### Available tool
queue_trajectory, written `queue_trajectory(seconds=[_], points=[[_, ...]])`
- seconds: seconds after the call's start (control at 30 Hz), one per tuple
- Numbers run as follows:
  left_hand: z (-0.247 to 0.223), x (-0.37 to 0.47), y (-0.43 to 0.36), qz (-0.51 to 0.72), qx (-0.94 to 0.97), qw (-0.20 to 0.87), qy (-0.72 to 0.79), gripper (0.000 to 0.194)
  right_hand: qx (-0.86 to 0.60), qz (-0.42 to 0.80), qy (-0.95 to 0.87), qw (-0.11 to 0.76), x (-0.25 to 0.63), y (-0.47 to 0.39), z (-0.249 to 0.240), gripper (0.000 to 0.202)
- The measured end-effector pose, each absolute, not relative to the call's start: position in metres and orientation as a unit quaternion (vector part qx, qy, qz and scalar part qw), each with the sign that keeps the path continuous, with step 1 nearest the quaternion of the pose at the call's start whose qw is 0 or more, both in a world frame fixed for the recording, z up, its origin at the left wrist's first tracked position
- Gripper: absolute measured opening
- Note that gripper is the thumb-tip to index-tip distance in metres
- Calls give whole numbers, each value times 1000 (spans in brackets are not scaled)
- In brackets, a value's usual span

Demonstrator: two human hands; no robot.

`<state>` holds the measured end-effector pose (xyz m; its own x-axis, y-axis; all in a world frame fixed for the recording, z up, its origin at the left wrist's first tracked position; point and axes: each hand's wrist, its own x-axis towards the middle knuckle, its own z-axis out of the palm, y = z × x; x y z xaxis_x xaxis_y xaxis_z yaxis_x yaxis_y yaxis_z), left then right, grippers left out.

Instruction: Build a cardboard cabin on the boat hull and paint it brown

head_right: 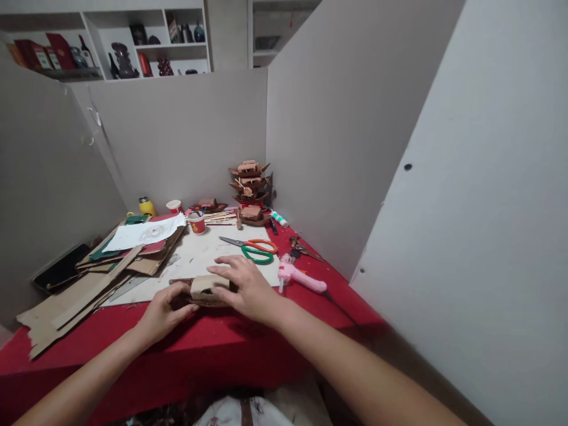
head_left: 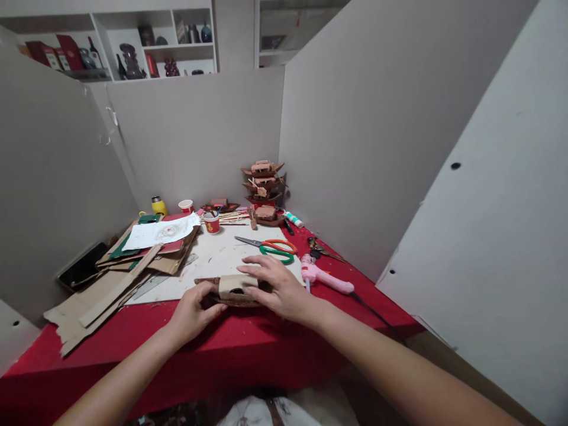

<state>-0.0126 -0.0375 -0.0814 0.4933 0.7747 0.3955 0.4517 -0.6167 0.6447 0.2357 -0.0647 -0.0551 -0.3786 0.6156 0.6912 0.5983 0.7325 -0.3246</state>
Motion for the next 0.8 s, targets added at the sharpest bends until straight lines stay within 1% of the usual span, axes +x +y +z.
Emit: queue_trajectory(seconds=[0.07,0.2,0.37,0.5,0.6,0.7,0.73,0.8], points=[[-82,-12,-39,348,824,244,374,15,-361,11,-852,378,228,-62,-58,37],[-83,-11,-40,353,816,265,373,19,-364,12,-872,327,222,-56,-69,32],[-85,-12,-39,362,807,275,378,19,-366,3,-878,309,219,-58,-75,31],[-85,-11,-39,368,806,274,373,14,-363,-6,-877,313,215,-65,-74,31],[-82,-10,-38,366,814,272,360,10,-359,-6,-873,331,217,-71,-71,34],[-79,-11,-36,359,822,277,345,12,-371,-2,-845,385,227,-77,-66,40],[-78,-12,-36,357,823,281,341,14,-383,0,-827,411,232,-81,-64,39],[-78,-13,-35,352,824,288,337,17,-414,7,-783,464,240,-90,-65,28]])
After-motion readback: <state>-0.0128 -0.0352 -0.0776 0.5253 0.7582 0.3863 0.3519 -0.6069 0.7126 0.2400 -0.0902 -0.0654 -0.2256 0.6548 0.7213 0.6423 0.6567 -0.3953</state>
